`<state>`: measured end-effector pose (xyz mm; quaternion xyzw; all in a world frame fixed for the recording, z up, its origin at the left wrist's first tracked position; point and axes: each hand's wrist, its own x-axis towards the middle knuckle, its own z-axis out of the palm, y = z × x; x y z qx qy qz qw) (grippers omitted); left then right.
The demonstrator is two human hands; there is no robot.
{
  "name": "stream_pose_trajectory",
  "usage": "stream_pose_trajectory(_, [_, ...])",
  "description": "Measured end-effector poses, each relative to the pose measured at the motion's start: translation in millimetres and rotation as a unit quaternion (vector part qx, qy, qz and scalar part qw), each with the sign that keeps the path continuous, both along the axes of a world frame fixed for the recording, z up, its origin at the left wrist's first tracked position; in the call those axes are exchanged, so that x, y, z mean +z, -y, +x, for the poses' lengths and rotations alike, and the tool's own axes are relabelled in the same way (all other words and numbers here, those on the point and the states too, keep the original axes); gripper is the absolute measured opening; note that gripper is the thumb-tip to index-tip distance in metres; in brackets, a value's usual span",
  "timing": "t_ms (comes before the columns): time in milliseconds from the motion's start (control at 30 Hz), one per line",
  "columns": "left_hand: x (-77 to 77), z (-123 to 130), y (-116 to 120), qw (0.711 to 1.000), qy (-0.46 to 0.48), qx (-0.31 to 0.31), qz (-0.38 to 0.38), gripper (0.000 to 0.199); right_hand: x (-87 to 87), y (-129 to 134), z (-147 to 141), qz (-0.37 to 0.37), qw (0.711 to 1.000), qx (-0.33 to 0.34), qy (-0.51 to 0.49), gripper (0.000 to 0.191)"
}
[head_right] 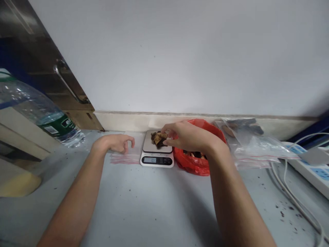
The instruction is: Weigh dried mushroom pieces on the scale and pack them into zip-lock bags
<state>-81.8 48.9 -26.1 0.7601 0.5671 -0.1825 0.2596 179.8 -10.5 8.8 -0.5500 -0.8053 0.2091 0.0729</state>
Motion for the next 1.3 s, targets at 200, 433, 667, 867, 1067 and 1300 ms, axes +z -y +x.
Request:
stream_pose_trajectory(200, [18.0, -7, 8, 0.997, 0.042, 0.004, 0.058, 0.044, -0.8, 0, 0, 0.013, 1.0, 0.009, 0.001, 0.026])
stream_pose_trajectory(433, [33.9, -6, 16, 0.949, 0.216, 0.003, 0.229, 0.025, -6.4, -1, -20, 0.045, 0.995, 0.024, -0.089, 0.034])
stream_pose_trajectory(667, [36.6, 7, 24, 0.889, 0.36, 0.006, 0.282, 0.02, -29.3, -7, -50, 0.068, 0.986, 0.099, -0.119, 0.045])
stream_pose_trajectory(867, [41.9, 10, 31, 0.85, 0.4, -0.032, 0.341, 0.017, -37.2, -13, -63, 0.076, 0.973, -0.022, -0.217, 0.033])
stream_pose_trajectory(1067, [39.9, 11, 34, 0.926, 0.312, -0.124, 0.173, 0.121, -33.6, -10, -67, 0.06, 0.925, -0.094, -0.364, 0.036])
stream_pose_trajectory(1300, [36.4, 10, 30, 0.941, 0.258, -0.099, 0.196, 0.083, -27.2, -7, -53, 0.098, 0.945, -0.071, -0.304, 0.042])
